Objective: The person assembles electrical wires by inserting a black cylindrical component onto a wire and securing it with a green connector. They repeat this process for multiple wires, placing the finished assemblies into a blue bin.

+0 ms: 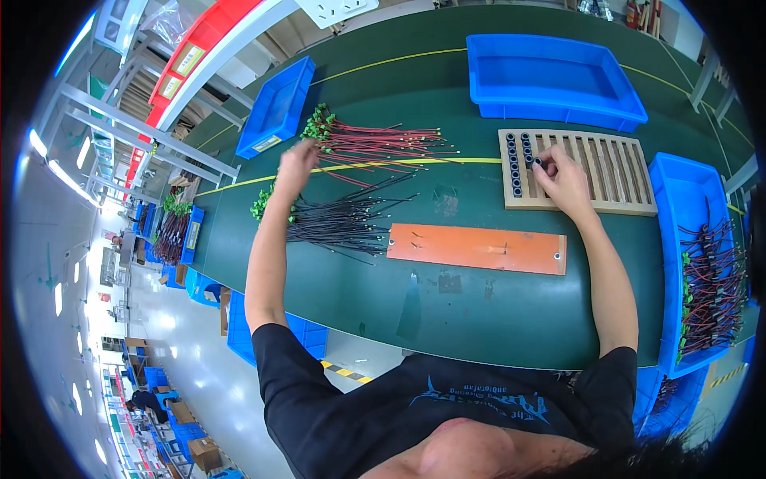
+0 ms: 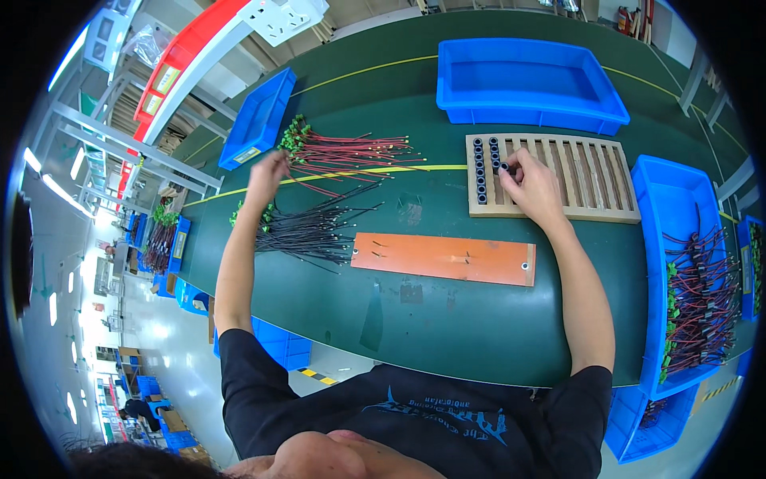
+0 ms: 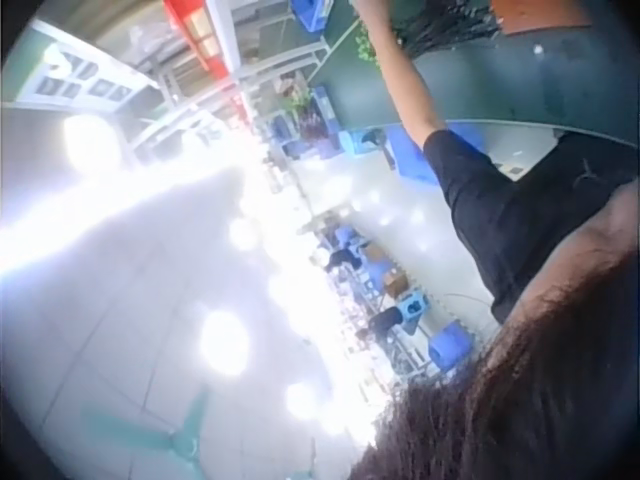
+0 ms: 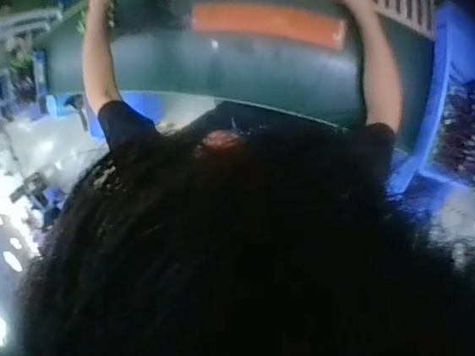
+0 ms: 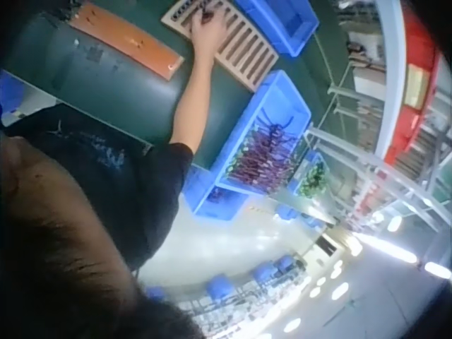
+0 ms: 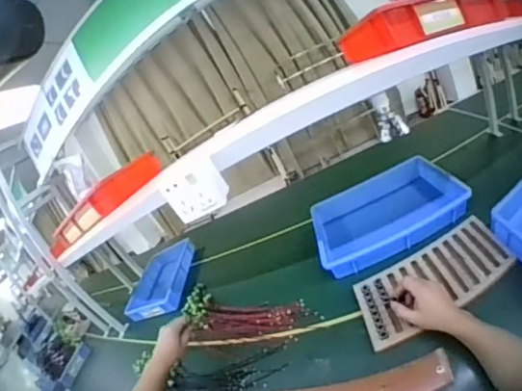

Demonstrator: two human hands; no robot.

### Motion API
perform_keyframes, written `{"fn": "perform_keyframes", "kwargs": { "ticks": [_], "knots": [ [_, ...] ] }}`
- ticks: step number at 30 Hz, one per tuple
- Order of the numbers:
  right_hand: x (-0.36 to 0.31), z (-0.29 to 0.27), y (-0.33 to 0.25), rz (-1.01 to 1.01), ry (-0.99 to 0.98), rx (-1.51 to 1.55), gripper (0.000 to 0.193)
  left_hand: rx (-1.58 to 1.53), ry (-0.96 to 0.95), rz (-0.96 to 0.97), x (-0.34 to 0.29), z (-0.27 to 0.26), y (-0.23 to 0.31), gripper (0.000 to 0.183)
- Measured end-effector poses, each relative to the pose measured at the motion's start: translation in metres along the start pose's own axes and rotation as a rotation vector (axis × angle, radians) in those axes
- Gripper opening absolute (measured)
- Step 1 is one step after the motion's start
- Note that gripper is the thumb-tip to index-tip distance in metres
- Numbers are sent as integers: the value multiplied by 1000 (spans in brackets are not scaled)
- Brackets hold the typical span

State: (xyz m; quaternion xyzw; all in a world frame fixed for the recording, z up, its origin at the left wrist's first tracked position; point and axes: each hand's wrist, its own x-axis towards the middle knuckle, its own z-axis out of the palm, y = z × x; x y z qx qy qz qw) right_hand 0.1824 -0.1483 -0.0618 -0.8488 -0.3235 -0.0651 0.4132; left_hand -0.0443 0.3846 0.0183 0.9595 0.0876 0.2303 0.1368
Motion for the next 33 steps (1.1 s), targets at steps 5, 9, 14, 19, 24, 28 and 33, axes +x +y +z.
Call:
{"fn": "perform_keyframes", "kwargs": {
  "ticks": [5, 9, 14, 19, 24, 28, 33],
  "knots": [
    [1, -1, 0, 1, 3, 70, 20, -381, 464, -194, 34, -41, 0, 15],
    [2, 1, 3, 49, 2, 250, 19, -485, 592, -77, 42, -70, 3, 11],
    [3, 4, 15, 7, 73, 326, 23, -511, 698, -44, 45, -89, 44, 19],
    [4, 4, 13, 55, 45, 261, 31, -615, 741, 79, 33, -126, 80, 18],
    [3, 4, 10, 1, 102, 251, 26, -343, 611, 62, 4, -144, 146, 19],
    [-1, 8, 24, -69, 254, 410, 21, -202, 82, 208, -28, -61, 213, 13],
    [-46, 0, -51, -18, 140, 850, 19, -640, -389, -67, -88, 40, 269, 23]
  ]
}}
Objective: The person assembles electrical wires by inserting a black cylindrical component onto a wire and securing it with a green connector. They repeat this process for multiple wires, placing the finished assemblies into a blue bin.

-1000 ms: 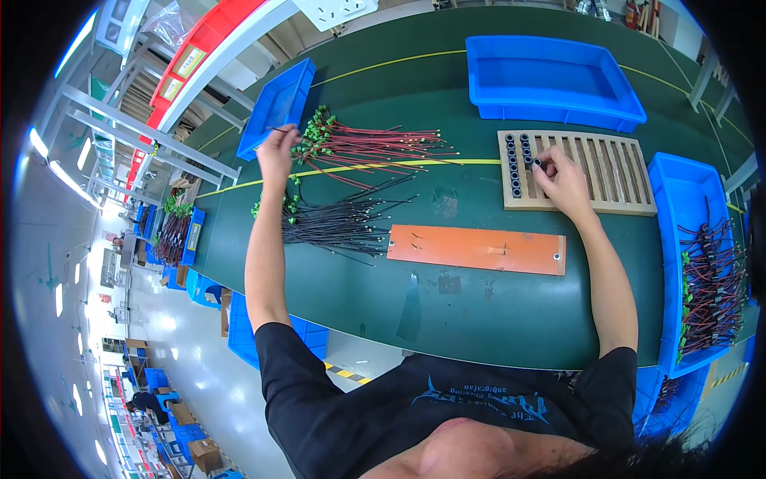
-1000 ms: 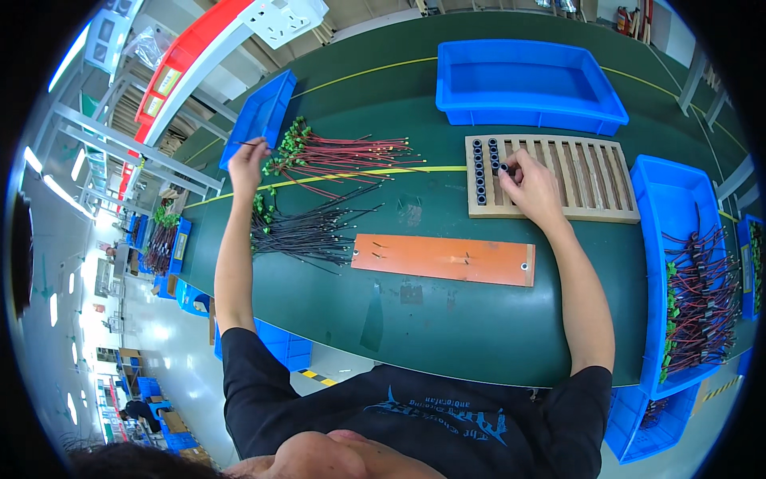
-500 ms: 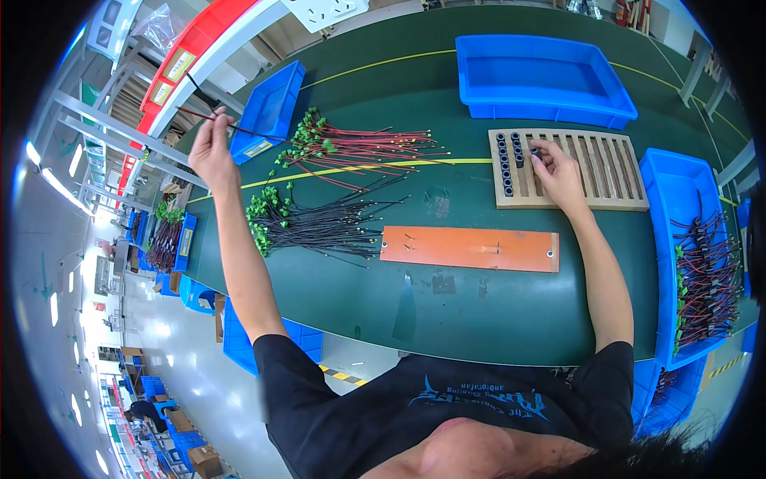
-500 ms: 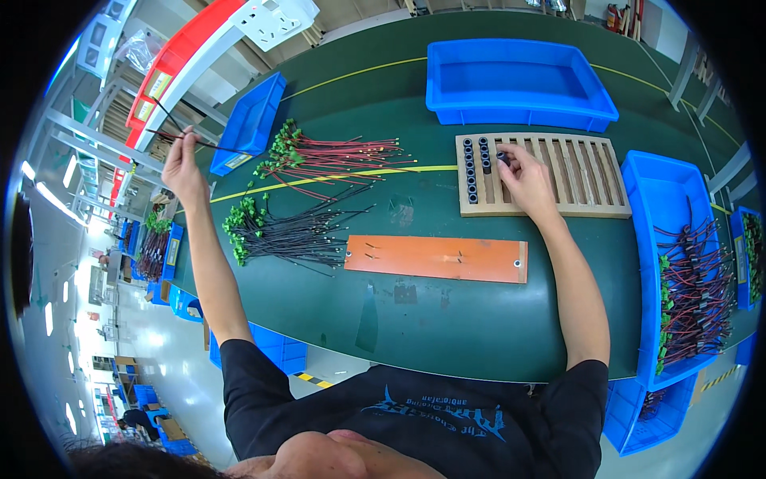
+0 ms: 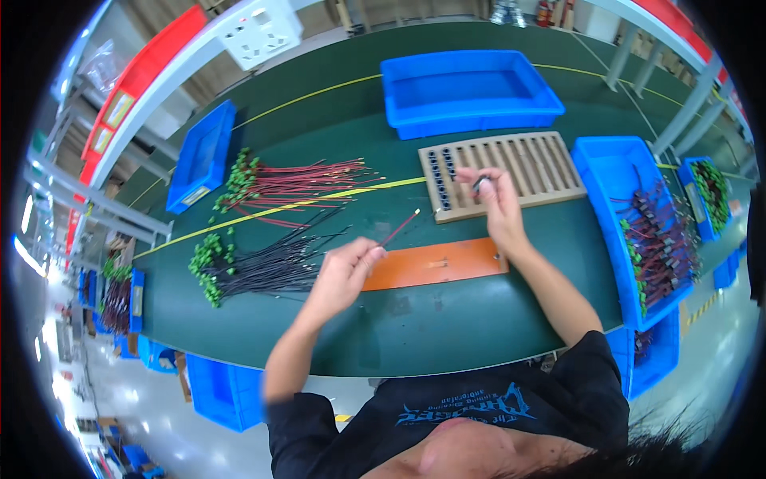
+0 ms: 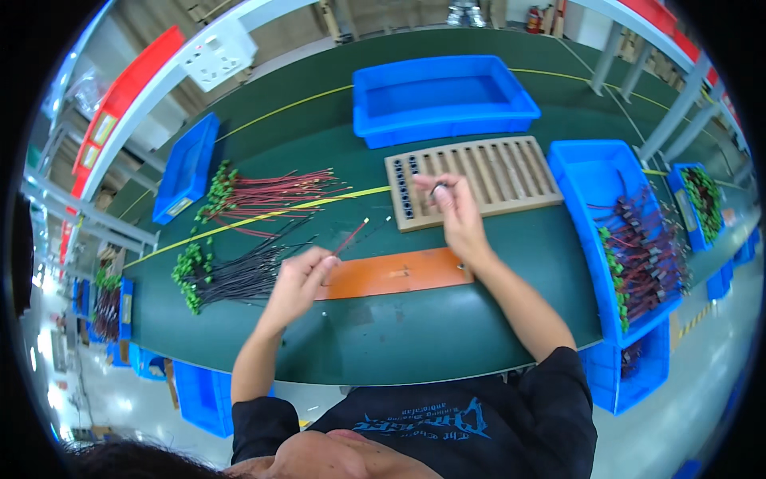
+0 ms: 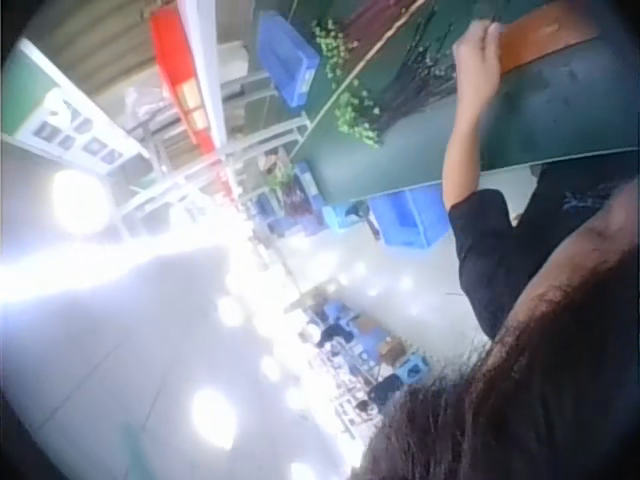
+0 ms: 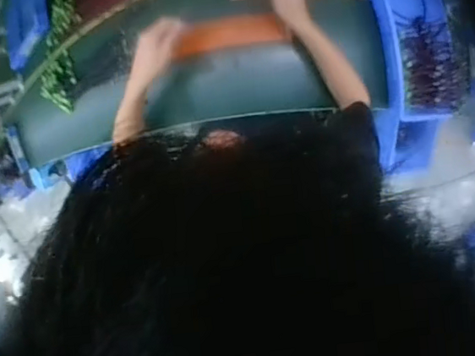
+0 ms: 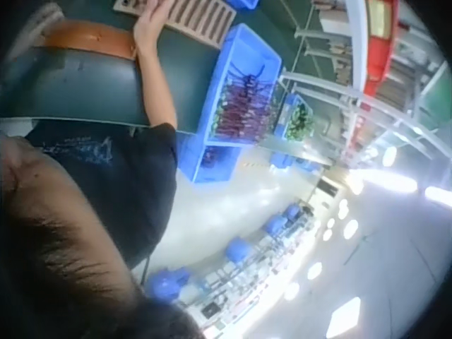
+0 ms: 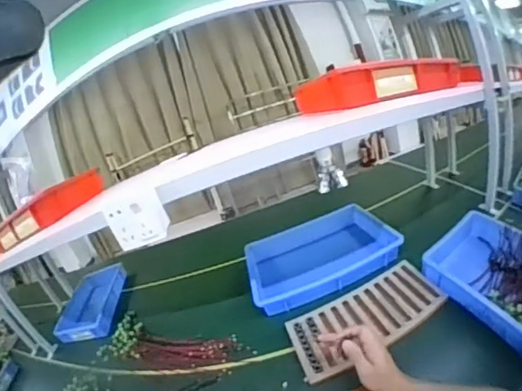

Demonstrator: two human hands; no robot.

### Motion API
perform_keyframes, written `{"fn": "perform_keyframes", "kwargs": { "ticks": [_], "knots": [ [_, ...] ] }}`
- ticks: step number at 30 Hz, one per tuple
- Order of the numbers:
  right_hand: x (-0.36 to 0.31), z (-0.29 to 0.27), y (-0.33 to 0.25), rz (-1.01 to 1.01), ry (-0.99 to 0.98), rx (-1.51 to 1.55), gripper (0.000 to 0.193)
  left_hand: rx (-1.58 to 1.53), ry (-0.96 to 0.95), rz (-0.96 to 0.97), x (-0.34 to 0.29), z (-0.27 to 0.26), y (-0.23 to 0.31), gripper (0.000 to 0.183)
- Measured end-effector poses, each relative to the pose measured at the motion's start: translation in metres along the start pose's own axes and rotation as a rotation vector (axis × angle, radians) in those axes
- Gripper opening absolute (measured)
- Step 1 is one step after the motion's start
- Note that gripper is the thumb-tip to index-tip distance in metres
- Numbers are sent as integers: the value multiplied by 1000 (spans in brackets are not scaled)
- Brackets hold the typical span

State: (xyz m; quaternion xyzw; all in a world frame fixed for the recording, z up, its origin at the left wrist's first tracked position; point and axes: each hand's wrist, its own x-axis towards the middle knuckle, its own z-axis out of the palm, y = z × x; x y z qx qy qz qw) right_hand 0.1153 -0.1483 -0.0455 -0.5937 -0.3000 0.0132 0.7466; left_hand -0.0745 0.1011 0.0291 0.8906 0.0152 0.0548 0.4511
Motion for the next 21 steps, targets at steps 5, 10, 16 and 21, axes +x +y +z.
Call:
{"fn": "perform_keyframes", "kwargs": {
  "ticks": [5, 10, 16, 21],
  "knots": [
    [-66, 12, -43, -56, -55, -26, 19, -479, -210, -198, 3, 49, -9, 28],
    [-83, 8, -42, -24, -101, -289, 19, -577, -319, -292, 1, 60, -12, 30],
    [-79, 23, -40, -117, -87, -127, 20, -656, -305, -320, -7, 63, -18, 29],
    [-81, 21, -36, -81, -177, -194, 19, -672, -304, -296, -11, 68, -24, 29]
  ]
}}
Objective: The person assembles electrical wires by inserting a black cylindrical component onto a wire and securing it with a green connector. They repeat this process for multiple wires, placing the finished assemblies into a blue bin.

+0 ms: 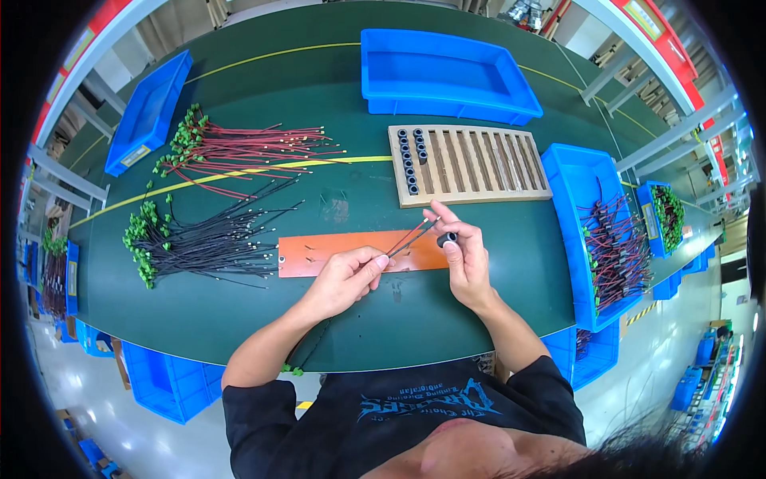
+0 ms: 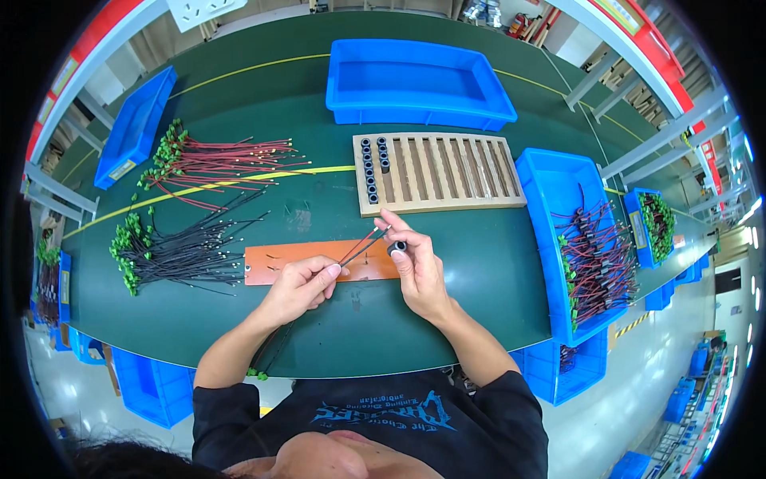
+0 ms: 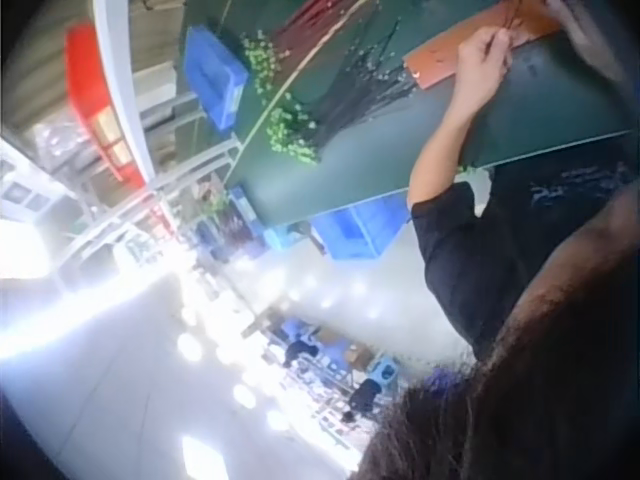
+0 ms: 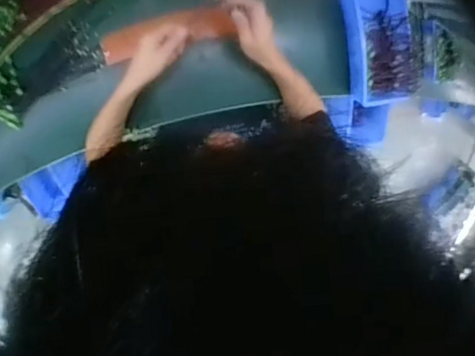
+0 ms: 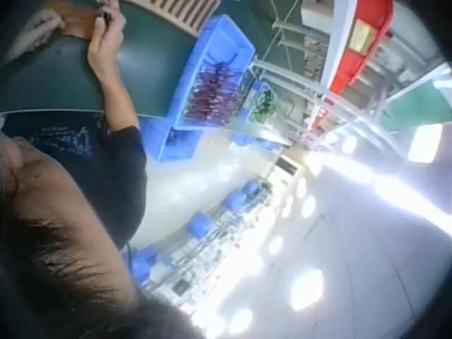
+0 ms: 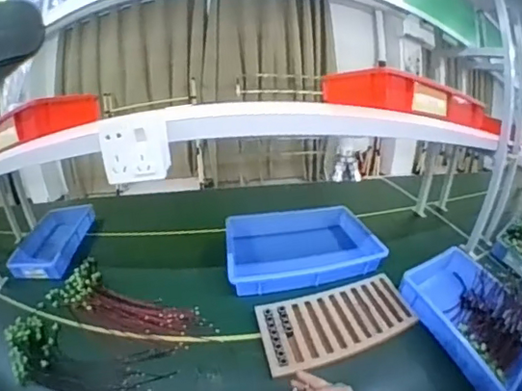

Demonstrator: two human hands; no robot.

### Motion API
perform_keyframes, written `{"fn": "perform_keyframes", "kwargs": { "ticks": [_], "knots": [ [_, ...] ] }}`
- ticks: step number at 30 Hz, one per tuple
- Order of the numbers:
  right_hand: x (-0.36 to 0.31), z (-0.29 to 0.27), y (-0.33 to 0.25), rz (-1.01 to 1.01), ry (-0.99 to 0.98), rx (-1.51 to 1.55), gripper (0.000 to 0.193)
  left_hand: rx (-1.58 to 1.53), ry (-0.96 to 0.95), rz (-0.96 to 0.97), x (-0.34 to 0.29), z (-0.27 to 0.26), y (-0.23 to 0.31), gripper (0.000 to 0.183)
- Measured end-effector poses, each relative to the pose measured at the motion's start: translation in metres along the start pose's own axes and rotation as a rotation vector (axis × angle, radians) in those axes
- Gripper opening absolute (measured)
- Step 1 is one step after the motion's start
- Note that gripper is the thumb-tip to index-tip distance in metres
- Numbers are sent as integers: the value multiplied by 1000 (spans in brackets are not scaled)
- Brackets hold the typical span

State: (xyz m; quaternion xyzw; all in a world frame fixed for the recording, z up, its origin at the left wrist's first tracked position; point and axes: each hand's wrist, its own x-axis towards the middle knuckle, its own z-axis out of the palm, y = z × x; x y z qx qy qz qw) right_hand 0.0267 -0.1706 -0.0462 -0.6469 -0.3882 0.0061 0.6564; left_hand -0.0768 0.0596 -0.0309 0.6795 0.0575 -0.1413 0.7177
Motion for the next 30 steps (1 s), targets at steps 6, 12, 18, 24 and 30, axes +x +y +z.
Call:
{"fn": "perform_keyframes", "kwargs": {
  "ticks": [6, 12, 18, 24, 30],
  "knots": [
    [-2, 3, 0, 9, -64, -37, 18, 25, -5, -8, -1, 2, 3, 29],
    [2, 1, -3, -44, 3, -250, 20, 66, 0, 57, -2, 4, 0, 28],
    [2, -10, 3, 379, 303, 523, 24, 130, -9, 88, -3, 7, 0, 26],
    [2, -8, 2, 557, 278, 745, 22, 149, 22, 59, -3, 9, 2, 27],
    [0, -3, 2, 603, 282, 762, 23, 228, 43, 155, -2, 12, -3, 26]
  ]
}}
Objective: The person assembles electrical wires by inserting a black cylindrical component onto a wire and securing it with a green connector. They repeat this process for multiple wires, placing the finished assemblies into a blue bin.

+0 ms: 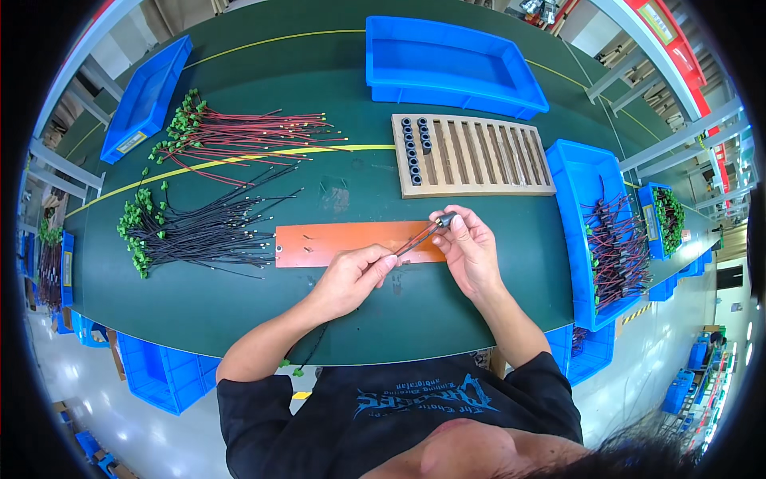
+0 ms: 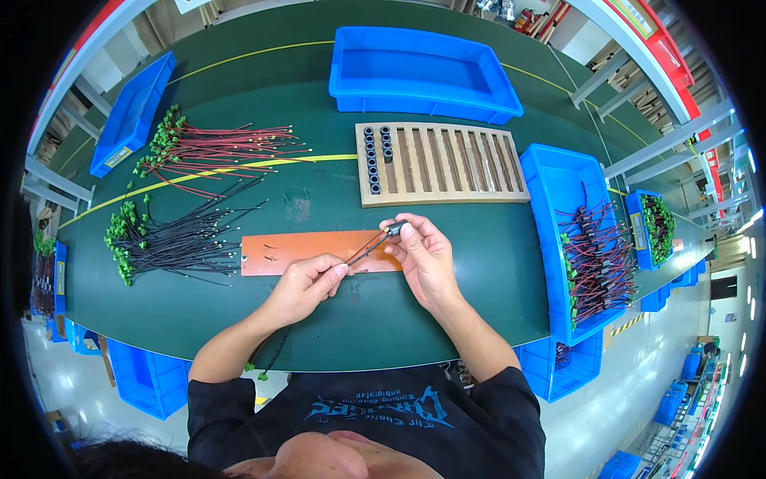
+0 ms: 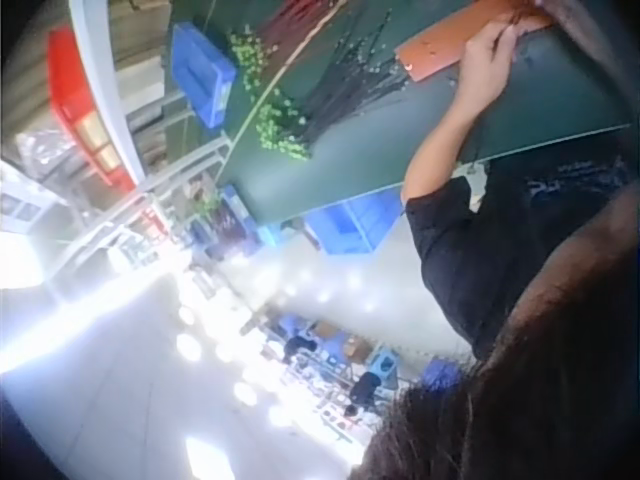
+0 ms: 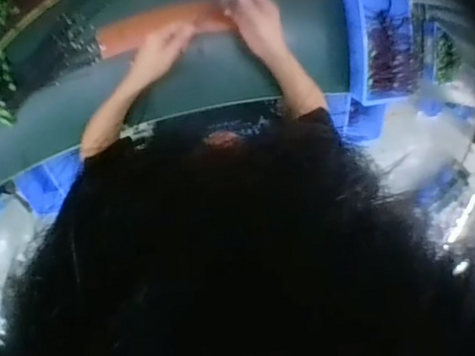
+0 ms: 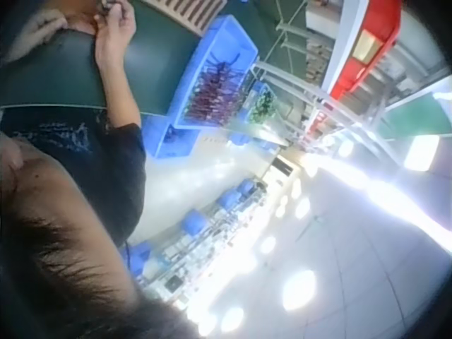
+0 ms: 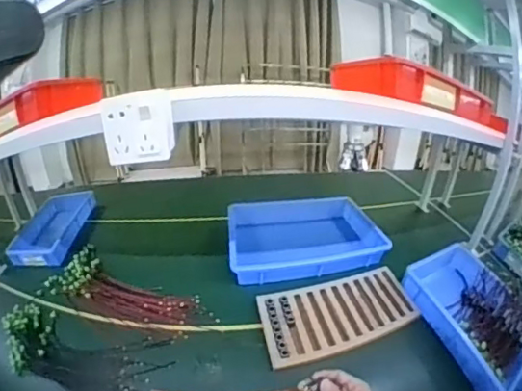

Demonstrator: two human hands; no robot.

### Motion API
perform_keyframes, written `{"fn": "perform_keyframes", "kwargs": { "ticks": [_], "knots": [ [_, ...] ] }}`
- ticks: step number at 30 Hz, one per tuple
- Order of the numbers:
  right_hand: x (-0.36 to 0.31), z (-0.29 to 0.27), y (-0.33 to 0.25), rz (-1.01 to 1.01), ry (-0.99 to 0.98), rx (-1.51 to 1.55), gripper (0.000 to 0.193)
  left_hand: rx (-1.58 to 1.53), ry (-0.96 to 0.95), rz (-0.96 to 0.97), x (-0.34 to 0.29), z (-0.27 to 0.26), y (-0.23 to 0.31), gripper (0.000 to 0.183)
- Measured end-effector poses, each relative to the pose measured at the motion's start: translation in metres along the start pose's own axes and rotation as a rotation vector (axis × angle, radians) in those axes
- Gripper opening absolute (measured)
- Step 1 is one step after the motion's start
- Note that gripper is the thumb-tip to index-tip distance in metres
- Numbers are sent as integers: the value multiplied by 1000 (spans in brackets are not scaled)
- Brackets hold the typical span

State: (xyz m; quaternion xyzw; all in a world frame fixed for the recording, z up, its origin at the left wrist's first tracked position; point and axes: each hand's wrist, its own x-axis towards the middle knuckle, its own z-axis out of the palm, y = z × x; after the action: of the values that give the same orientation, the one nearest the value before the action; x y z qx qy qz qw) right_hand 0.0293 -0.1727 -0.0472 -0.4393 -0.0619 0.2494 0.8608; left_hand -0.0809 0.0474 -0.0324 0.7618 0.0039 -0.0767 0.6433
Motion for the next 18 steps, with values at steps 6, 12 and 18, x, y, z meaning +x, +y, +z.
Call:
{"fn": "perform_keyframes", "kwargs": {
  "ticks": [6, 12, 18],
  "knots": [
    [-1, 3, -1, -6, -29, -35, 21, -13, -29, -24, -1, -1, 1, 27],
    [-8, 11, -5, 41, -161, 0, 21, -118, -83, -28, -1, 1, -3, 27],
    [-7, 14, -4, 11, -81, -3, 20, -123, -71, -34, -1, 1, -1, 28]
  ]
}}
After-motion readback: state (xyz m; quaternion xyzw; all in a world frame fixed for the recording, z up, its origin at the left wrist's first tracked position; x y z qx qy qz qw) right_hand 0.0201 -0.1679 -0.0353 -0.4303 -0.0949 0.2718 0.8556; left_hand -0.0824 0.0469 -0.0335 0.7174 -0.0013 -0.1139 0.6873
